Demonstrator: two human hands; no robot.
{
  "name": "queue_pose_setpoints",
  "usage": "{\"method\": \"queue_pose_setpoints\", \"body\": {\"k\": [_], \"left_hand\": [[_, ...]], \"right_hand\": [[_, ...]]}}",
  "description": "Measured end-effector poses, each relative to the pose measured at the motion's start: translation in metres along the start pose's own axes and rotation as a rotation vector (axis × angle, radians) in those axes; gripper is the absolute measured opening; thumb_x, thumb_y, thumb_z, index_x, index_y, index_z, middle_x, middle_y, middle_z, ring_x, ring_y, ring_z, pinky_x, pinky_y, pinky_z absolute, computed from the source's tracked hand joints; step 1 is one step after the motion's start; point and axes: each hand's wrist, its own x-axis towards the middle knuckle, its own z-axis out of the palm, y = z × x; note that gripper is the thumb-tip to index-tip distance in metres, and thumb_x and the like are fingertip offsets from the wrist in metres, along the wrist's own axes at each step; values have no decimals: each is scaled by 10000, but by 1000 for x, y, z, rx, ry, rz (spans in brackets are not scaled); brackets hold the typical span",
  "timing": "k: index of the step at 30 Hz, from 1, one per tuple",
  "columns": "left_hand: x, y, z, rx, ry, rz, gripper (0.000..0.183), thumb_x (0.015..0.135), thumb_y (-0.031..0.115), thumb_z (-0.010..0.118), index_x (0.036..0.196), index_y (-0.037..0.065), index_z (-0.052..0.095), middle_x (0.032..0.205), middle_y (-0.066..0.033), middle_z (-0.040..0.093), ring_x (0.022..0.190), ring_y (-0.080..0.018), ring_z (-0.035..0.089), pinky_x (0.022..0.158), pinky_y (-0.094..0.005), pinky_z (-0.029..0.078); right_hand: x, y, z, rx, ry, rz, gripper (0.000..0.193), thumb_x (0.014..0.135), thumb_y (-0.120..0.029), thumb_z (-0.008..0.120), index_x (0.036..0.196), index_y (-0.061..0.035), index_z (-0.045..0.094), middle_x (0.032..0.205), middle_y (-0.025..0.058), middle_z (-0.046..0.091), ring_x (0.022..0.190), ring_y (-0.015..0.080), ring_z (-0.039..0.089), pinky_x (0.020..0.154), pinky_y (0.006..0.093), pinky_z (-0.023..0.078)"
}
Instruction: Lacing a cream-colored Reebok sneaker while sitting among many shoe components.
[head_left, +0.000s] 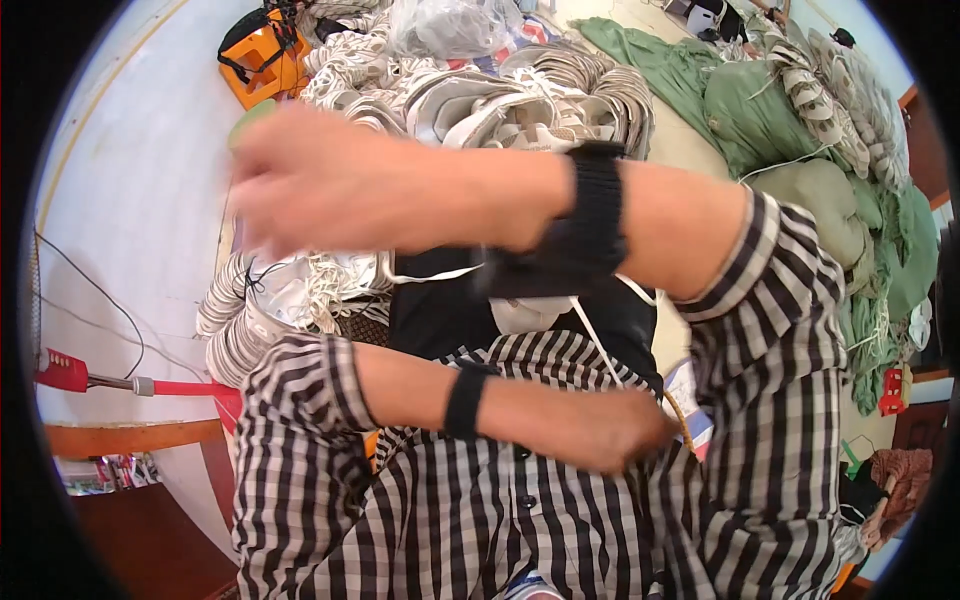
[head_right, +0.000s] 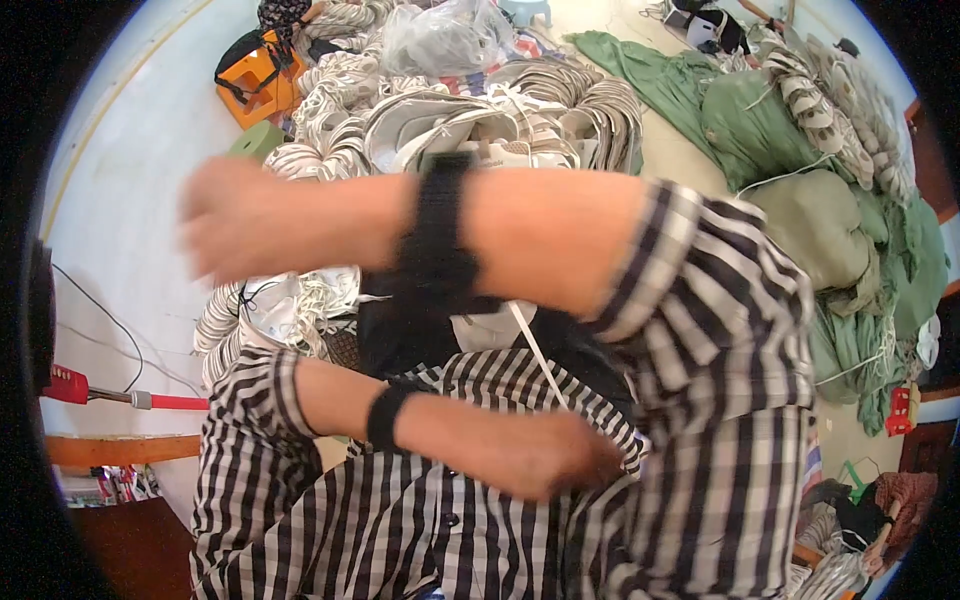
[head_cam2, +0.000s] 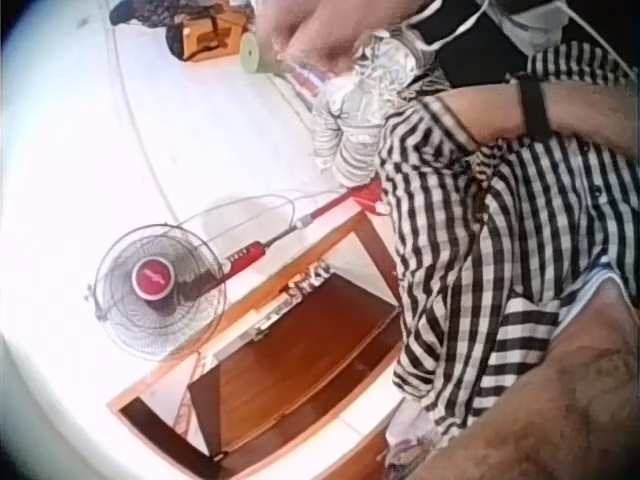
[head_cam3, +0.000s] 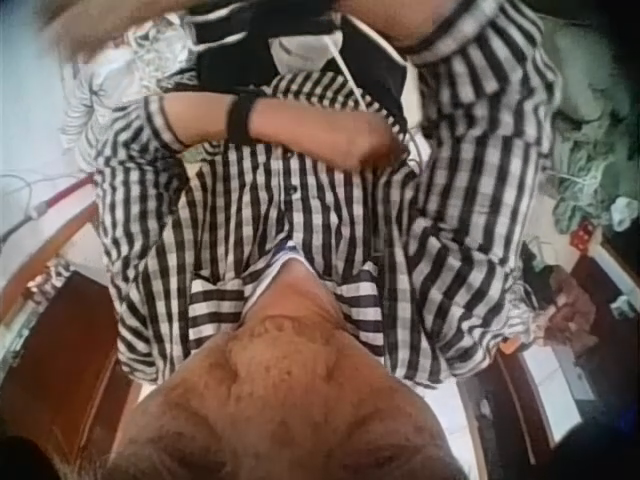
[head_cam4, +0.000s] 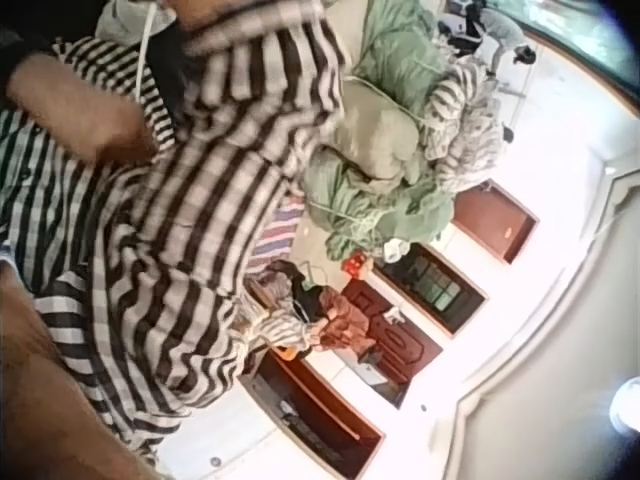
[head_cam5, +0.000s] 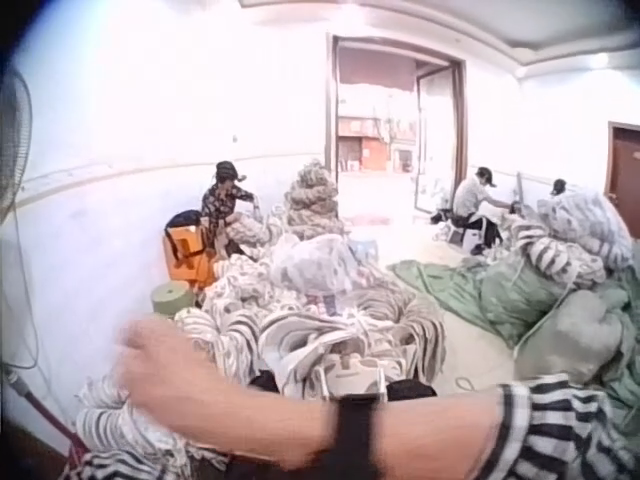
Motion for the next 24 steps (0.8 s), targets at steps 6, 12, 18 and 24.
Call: {"method": "queue_pose_setpoints", "body": {"k": [6,12,18,24], "left_hand": [[-8,28,35,57,147,220,239,683,9,578,892,-83,507,824,-247,564,795,-452,568,702,-473,479],[25,90,-3,-238,150,84,144,772,-23,562,882,-29,470,740,-194,553,729,-411,583,637,-458,445],[85,124,-88,-271,476,-82,144,869,65,547,781,30,655,760,-134,681,753,-255,667,683,-381,510],[105,138,-205,153,616,-199,83,846,95,630,795,48,675,781,-101,673,770,-224,639,703,-343,513]], "right_hand": [[23,-40,50,-12,-194,-344,202,805,-117,557,726,30,672,674,177,653,699,304,670,680,418,534],[-100,8,-82,-681,150,-84,146,911,-130,573,973,-4,615,865,190,667,810,349,661,713,414,519],[-254,71,-77,-1176,205,42,236,955,-122,560,1159,-19,620,1000,187,668,923,244,665,808,397,522],[-276,92,-64,-947,261,299,108,854,-101,640,900,-11,602,738,230,627,704,429,623,622,491,492]]}}
